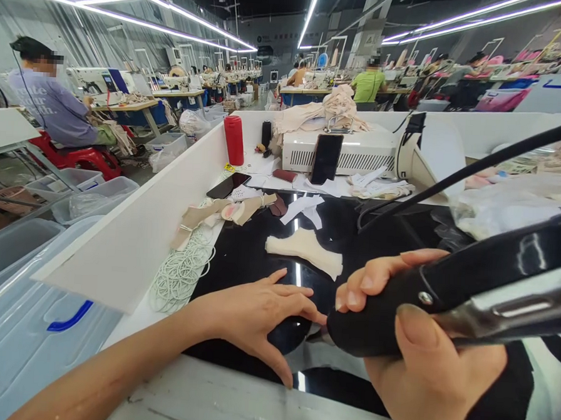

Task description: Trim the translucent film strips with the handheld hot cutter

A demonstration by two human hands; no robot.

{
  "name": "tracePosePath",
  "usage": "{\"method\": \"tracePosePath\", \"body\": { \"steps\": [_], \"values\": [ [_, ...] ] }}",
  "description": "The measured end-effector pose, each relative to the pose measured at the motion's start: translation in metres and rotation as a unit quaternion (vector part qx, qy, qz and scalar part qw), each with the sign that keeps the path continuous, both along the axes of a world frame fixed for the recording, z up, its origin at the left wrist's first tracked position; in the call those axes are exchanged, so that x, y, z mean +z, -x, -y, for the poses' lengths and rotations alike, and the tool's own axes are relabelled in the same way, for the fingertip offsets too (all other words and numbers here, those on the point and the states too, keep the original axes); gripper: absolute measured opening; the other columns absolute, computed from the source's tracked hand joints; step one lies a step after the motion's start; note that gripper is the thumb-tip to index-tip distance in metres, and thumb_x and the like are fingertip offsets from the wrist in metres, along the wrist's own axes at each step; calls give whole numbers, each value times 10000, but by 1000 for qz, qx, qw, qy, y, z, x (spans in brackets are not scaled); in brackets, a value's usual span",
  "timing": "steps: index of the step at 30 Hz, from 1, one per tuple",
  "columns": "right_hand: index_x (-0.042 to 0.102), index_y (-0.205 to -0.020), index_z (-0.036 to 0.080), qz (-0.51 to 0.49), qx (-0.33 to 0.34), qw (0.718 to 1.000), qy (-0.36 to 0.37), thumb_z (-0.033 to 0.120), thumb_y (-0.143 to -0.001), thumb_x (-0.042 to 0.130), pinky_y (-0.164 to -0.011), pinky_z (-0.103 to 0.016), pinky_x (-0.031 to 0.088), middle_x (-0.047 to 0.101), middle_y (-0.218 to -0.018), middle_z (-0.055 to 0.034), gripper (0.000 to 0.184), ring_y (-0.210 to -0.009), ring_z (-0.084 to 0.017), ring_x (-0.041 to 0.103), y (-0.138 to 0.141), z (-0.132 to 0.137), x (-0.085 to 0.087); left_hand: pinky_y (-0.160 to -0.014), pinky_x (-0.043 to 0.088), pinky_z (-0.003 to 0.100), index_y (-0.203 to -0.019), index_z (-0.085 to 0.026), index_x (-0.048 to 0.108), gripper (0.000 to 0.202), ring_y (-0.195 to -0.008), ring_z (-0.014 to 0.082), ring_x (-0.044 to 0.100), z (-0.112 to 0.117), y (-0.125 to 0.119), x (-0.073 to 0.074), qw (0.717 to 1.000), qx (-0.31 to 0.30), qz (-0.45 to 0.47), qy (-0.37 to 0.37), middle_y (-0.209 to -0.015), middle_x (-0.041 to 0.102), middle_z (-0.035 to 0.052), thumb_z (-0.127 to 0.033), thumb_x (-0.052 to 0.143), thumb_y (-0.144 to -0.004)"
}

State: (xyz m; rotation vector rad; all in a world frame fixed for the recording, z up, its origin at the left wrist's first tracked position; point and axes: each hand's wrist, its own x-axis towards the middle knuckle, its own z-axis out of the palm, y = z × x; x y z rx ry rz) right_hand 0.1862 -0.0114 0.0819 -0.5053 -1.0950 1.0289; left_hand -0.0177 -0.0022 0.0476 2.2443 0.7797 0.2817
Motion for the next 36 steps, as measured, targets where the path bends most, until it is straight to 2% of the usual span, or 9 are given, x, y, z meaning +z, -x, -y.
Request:
{"method": "tracePosePath", "body": {
  "steps": [3, 9, 14, 18, 23, 27, 33, 36],
  "values": [
    [657, -1095, 254, 7, 13, 1000, -4, 414, -867, 891, -567, -309, 613, 658, -811, 20, 364, -624, -157, 633, 2, 4, 0, -1353, -5, 654, -1528, -246, 526, 846, -1604, 355, 403, -1, -1, -1, 1000, -2, -2, 3, -1626, 551, 148, -537, 918, -837],
    [626, -1132, 264, 14, 10, 1000, 19, 387, -901, 860, -578, -318, 623, 647, -810, 17, 351, -643, -167, 640, 5, 8, 1, -1347, -10, 660, -1553, -244, 506, 890, -1615, 355, 382, -3, -1, 0, 1000, -6, -1, 7, -1649, 525, 148, -537, 925, -825],
    [641, -1028, 272, 27, 32, 999, 3, 464, -865, 882, -561, -320, 612, 626, -780, 25, 349, -591, -158, 621, 10, 13, 7, -1350, 7, 664, -1531, -265, 541, 832, -1617, 353, 379, 0, -3, 5, 1000, -1, -16, -8, -1607, 573, 121, -493, 929, -831],
    [640, -1028, 285, 41, 28, 999, -11, 448, -900, 846, -564, -348, 614, 624, -771, 23, 293, -570, -165, 610, 14, 17, 6, -1349, -6, 681, -1532, -296, 554, 792, -1624, 360, 364, 1, -5, 9, 999, -5, -29, -13, -1606, 581, 83, -452, 922, -849],
    [648, -1060, 277, 43, 22, 999, -20, 470, -919, 824, -551, -351, 588, 612, -782, 14, 297, -582, -176, 607, 15, 15, 4, -1346, 37, 685, -1505, -282, 590, 775, -1589, 367, 425, 1, -4, 9, 999, -6, -27, -29, -1525, 648, 97, -447, 935, -831],
    [638, -1002, 277, 55, 14, 998, -21, 492, -913, 826, -554, -346, 579, 601, -764, 23, 299, -570, -170, 599, 15, 13, 5, -1339, 39, 695, -1520, -277, 576, 774, -1601, 361, 407, -1, -2, 8, 999, -12, -27, -26, -1588, 592, 117, -450, 919, -849],
    [655, -1038, 267, 48, 23, 999, -5, 392, -948, 788, -566, -363, 593, 630, -795, 6, 203, -629, -195, 642, 14, 13, 0, -1341, 43, 690, -1489, -255, 591, 663, -1618, 351, 378, -2, -1, 8, 999, -20, -33, -26, -1611, 574, 120, -429, 865, -911],
    [652, -1038, 267, 42, 25, 999, -7, 401, -935, 812, -583, -348, 590, 641, -786, 20, 233, -638, -186, 648, 15, 13, 0, -1339, 28, 696, -1494, -271, 586, 672, -1627, 358, 357, -2, 0, 8, 999, -20, -40, -26, -1627, 558, 118, -425, 870, -904]
  ]
}}
